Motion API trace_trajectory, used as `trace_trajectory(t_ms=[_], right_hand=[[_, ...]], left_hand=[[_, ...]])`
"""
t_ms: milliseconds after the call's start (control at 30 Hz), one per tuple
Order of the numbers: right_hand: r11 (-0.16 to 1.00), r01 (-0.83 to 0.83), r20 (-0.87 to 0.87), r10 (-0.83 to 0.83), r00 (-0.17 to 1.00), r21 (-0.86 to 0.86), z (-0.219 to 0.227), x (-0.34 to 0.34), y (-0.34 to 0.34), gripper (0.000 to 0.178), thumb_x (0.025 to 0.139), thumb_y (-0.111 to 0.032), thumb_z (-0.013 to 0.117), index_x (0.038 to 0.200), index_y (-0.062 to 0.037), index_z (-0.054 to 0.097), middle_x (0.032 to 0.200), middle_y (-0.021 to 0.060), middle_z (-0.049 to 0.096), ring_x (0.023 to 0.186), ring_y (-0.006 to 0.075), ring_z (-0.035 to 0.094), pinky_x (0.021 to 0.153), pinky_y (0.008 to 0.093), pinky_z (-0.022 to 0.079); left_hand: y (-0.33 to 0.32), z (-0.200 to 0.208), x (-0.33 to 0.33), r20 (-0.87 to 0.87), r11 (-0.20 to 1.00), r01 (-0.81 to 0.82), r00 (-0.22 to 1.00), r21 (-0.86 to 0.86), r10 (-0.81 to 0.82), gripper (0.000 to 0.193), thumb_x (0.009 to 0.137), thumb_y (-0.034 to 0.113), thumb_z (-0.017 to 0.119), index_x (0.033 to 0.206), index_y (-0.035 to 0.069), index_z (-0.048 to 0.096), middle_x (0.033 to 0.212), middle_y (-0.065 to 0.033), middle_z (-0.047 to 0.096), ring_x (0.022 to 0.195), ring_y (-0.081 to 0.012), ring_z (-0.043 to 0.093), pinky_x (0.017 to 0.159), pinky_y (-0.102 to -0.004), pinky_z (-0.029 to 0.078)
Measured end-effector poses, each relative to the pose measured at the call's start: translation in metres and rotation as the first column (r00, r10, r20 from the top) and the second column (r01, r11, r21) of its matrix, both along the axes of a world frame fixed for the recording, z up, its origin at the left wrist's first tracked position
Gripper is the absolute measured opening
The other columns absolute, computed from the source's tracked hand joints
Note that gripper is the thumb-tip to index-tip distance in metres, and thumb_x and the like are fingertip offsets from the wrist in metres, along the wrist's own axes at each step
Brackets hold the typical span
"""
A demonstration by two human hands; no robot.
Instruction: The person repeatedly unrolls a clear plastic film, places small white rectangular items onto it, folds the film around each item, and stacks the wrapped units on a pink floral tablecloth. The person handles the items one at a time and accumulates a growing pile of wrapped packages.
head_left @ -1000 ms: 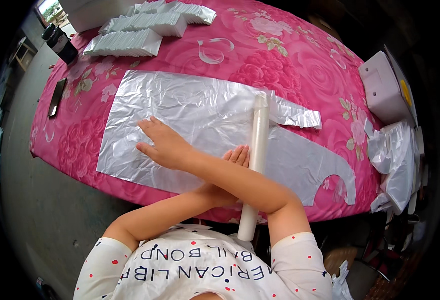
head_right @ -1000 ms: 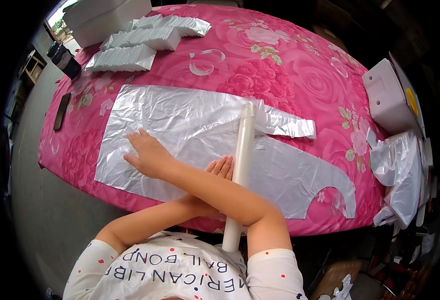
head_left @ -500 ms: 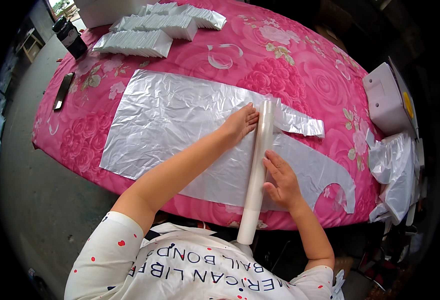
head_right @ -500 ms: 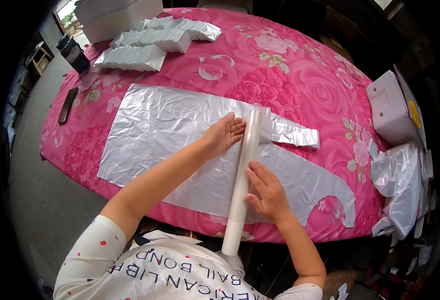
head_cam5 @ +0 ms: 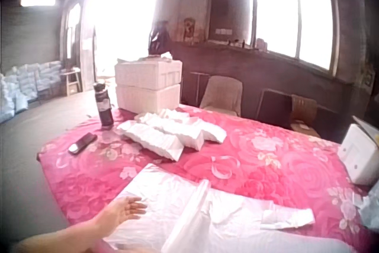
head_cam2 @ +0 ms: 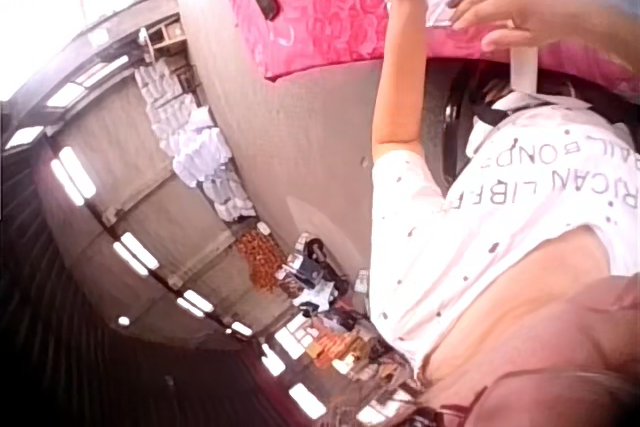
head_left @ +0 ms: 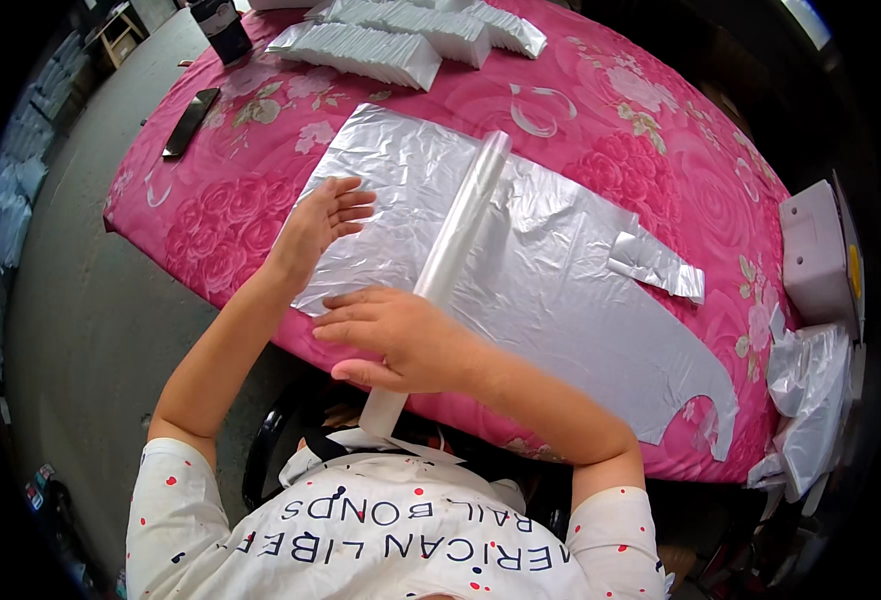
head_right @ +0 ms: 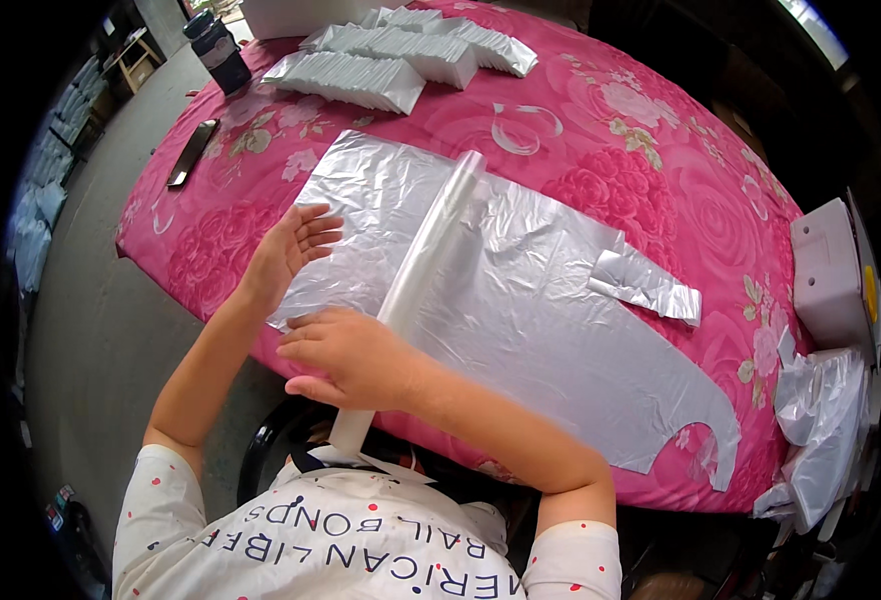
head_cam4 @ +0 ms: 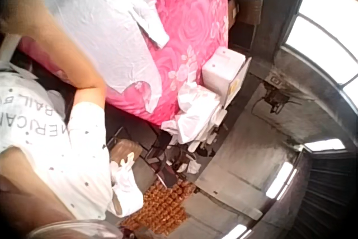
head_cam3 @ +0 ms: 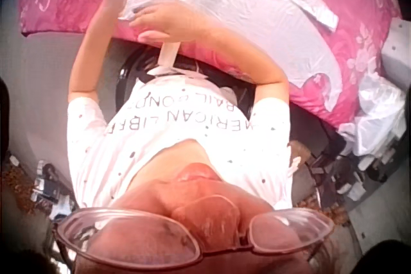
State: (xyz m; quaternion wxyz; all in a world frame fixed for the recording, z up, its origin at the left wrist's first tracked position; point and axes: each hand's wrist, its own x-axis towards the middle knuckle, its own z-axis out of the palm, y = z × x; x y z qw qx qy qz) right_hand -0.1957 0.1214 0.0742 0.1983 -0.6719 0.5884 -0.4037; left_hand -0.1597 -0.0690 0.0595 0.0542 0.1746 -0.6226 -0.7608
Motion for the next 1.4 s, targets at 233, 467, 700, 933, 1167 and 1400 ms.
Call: trace_trajectory(t_ms=[233, 467, 700, 933, 1167, 1400], right_hand=[[0.957, 0.271, -0.431, -0.289, 0.855, -0.103, -0.043, -0.046, -0.043, 0.040, 0.088, -0.036, 0.052, 0.114, -0.0068, 0.058, 0.127, 0.0103, 0.051, 0.125, 0.0270, 0.040, 0.104, 0.0445, 0.028], [0.920, 0.386, -0.435, -0.376, 0.818, -0.069, -0.058, -0.021, -0.152, 0.035, 0.088, -0.031, 0.048, 0.113, -0.0091, 0.060, 0.129, 0.0081, 0.050, 0.129, 0.0258, 0.036, 0.109, 0.0453, 0.016], [0.570, 0.822, 0.456, -0.729, 0.510, -0.007, -0.070, 0.001, -0.162, 0.087, 0.074, -0.017, 0.064, 0.140, 0.0043, 0.010, 0.137, 0.0305, 0.025, 0.128, 0.0374, 0.029, 0.107, 0.0460, 0.021], [0.929, 0.370, 0.992, 0.023, -0.128, 0.026, -0.005, -0.033, -0.085, 0.055, 0.077, -0.017, 0.066, 0.122, -0.0024, 0.037, 0.092, 0.0071, 0.053, 0.081, 0.0143, 0.057, 0.073, 0.0294, 0.052], [0.774, 0.586, 0.932, -0.353, 0.083, 0.241, -0.020, -0.014, -0.036, 0.055, 0.078, -0.015, 0.070, 0.119, 0.0015, 0.037, 0.093, 0.0092, 0.054, 0.079, 0.0169, 0.058, 0.069, 0.0311, 0.051], [0.723, 0.598, 0.938, -0.261, -0.227, 0.346, -0.038, -0.054, 0.007, 0.044, 0.078, -0.012, 0.068, 0.112, -0.0010, 0.042, 0.092, 0.0088, 0.056, 0.083, 0.0188, 0.059, 0.073, 0.0323, 0.051]], left_hand=[[-0.020, -0.005, 0.145, -0.019, 0.969, -0.089, 0.996, -0.230, 0.087, 0.046, 0.097, 0.030, 0.037, 0.128, -0.004, 0.040, 0.121, -0.0140, 0.053, 0.109, -0.0197, 0.052, 0.094, -0.0306, 0.038], [0.010, -0.016, 0.158, 0.160, 0.408, 0.060, 0.963, -0.911, 0.216, 0.069, 0.075, 0.019, 0.069, 0.130, -0.003, 0.034, 0.111, -0.0204, 0.047, 0.096, -0.0350, 0.052, 0.086, -0.0388, 0.043], [0.014, -0.012, 0.147, 0.233, 0.945, -0.043, 0.965, -0.323, 0.123, 0.062, 0.072, 0.012, 0.072, 0.126, 0.000, 0.044, 0.105, -0.0113, 0.059, 0.092, -0.0203, 0.059, 0.081, -0.0318, 0.046], [0.048, -0.010, 0.134, -0.195, 0.458, 0.351, 0.915, 0.817, -0.353, 0.092, 0.067, 0.043, 0.074, 0.132, -0.007, 0.034, 0.096, -0.0117, 0.059, 0.077, -0.0171, 0.062, 0.073, -0.0292, 0.052], [0.079, -0.013, 0.099, 0.183, 0.989, 0.151, 0.972, -0.004, -0.148, 0.056, 0.086, 0.039, 0.057, 0.125, 0.003, 0.040, 0.086, -0.0065, 0.054, 0.073, -0.0137, 0.056, 0.066, -0.0292, 0.048], [0.059, -0.031, 0.114, 0.213, 0.726, 0.340, 0.806, 0.597, -0.553, 0.067, 0.074, 0.049, 0.068, 0.116, 0.000, 0.048, 0.070, -0.0044, 0.054, 0.055, -0.0111, 0.054, 0.053, -0.0254, 0.046]])
